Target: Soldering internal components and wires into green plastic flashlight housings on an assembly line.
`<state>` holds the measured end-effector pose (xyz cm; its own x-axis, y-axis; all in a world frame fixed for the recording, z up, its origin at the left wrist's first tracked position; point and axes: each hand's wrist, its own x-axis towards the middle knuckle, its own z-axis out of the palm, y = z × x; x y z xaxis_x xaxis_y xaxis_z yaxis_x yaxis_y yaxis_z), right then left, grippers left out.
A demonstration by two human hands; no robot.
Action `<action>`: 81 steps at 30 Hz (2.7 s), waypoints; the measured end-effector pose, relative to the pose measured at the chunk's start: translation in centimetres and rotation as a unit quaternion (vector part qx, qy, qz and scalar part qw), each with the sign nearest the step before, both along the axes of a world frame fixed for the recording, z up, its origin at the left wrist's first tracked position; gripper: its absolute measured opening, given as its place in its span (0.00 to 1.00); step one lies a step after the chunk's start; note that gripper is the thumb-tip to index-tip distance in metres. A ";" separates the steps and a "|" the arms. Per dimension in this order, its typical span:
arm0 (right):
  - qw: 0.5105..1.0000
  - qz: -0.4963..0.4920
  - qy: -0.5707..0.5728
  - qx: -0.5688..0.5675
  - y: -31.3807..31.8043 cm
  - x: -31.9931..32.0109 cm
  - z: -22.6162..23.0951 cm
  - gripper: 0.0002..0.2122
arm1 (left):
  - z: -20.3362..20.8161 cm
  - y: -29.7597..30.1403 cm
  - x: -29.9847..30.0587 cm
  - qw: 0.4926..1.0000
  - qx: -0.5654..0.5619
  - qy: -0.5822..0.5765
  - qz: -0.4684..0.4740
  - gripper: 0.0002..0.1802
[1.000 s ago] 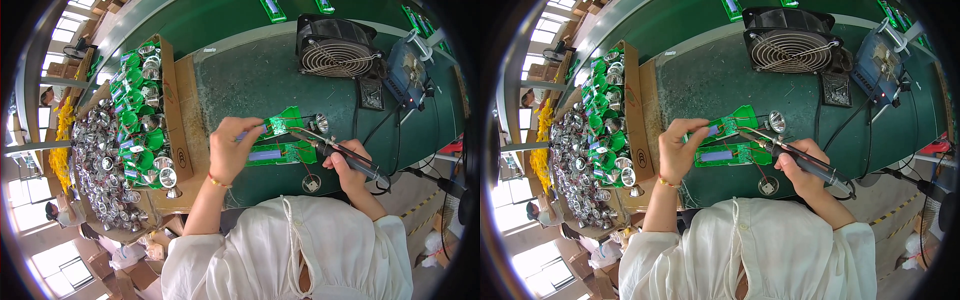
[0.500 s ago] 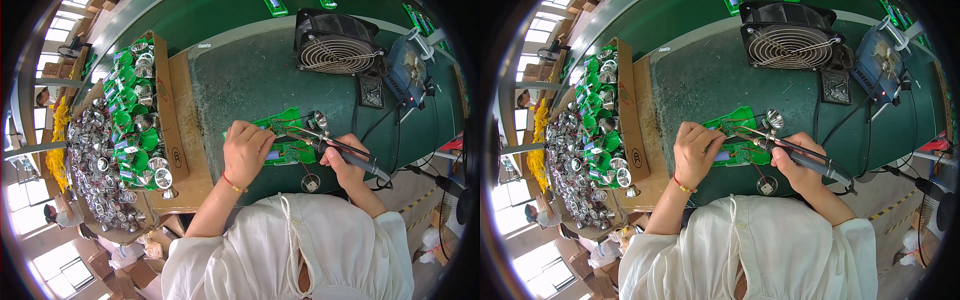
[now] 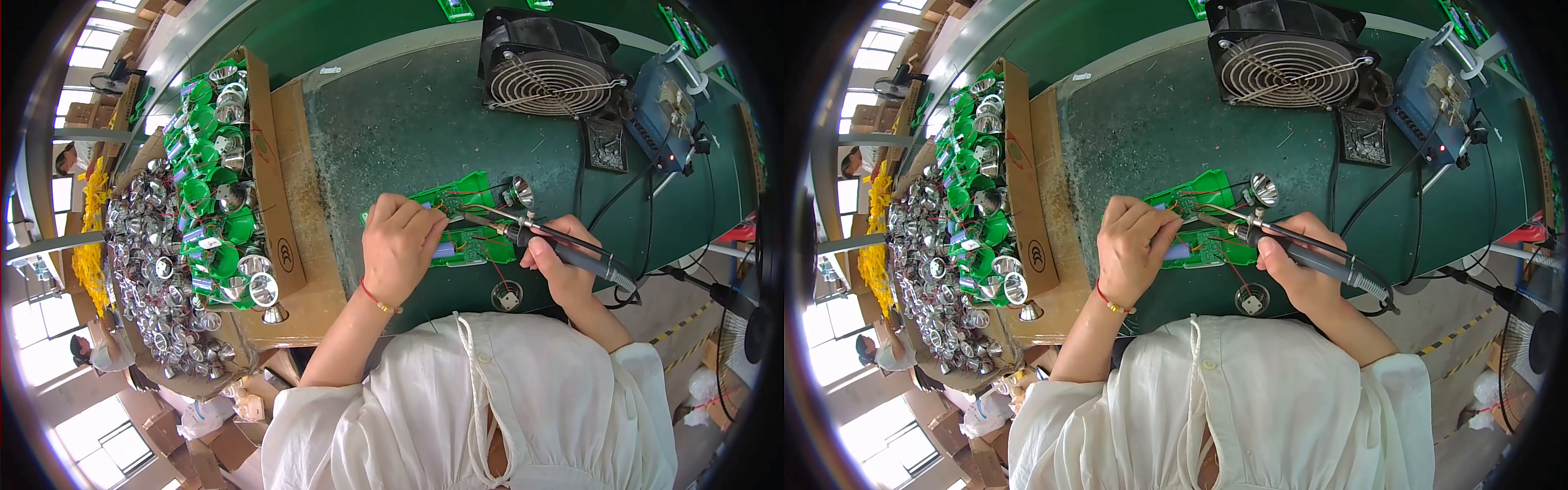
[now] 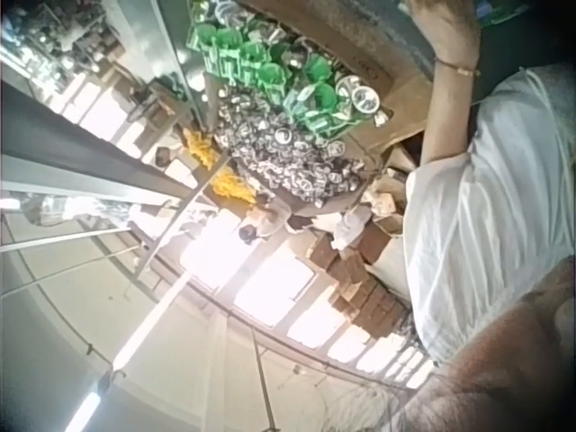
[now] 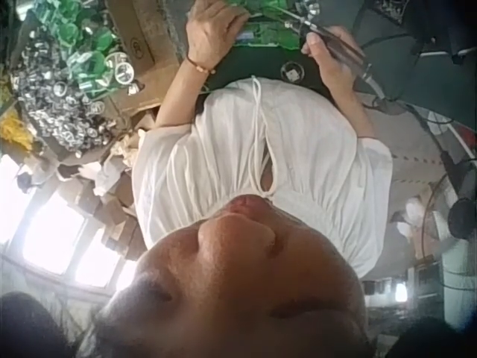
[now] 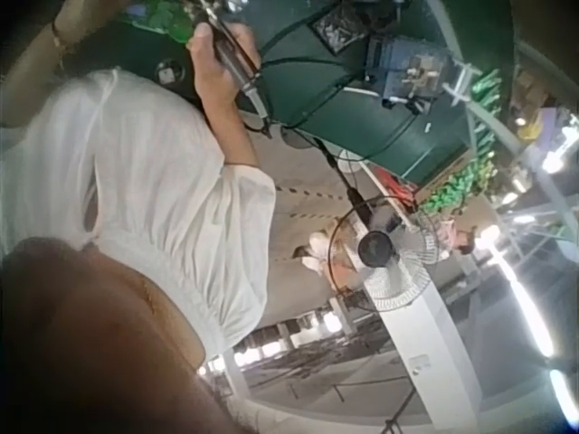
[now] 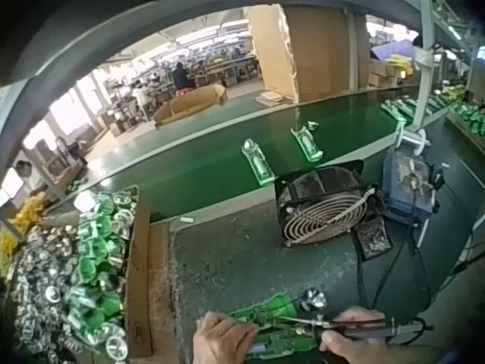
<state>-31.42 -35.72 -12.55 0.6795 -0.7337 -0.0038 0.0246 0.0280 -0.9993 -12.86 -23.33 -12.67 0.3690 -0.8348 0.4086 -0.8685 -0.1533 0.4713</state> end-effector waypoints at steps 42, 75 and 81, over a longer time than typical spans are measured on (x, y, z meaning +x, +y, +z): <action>0.992 -0.106 -0.055 0.027 -2.8 -2.2 -1.3 0.06 | 6.0 -8.0 13.1 0.964 0.224 0.012 0.142 0.23; 0.991 -0.126 -0.049 0.011 -0.8 -5.3 -0.4 0.06 | 1.4 -2.9 10.0 0.899 -0.153 0.386 0.138 0.06; 0.995 -0.087 -0.044 -0.001 -0.2 -4.5 -0.1 0.06 | -1.2 5.7 1.6 0.934 -0.051 0.337 0.110 0.05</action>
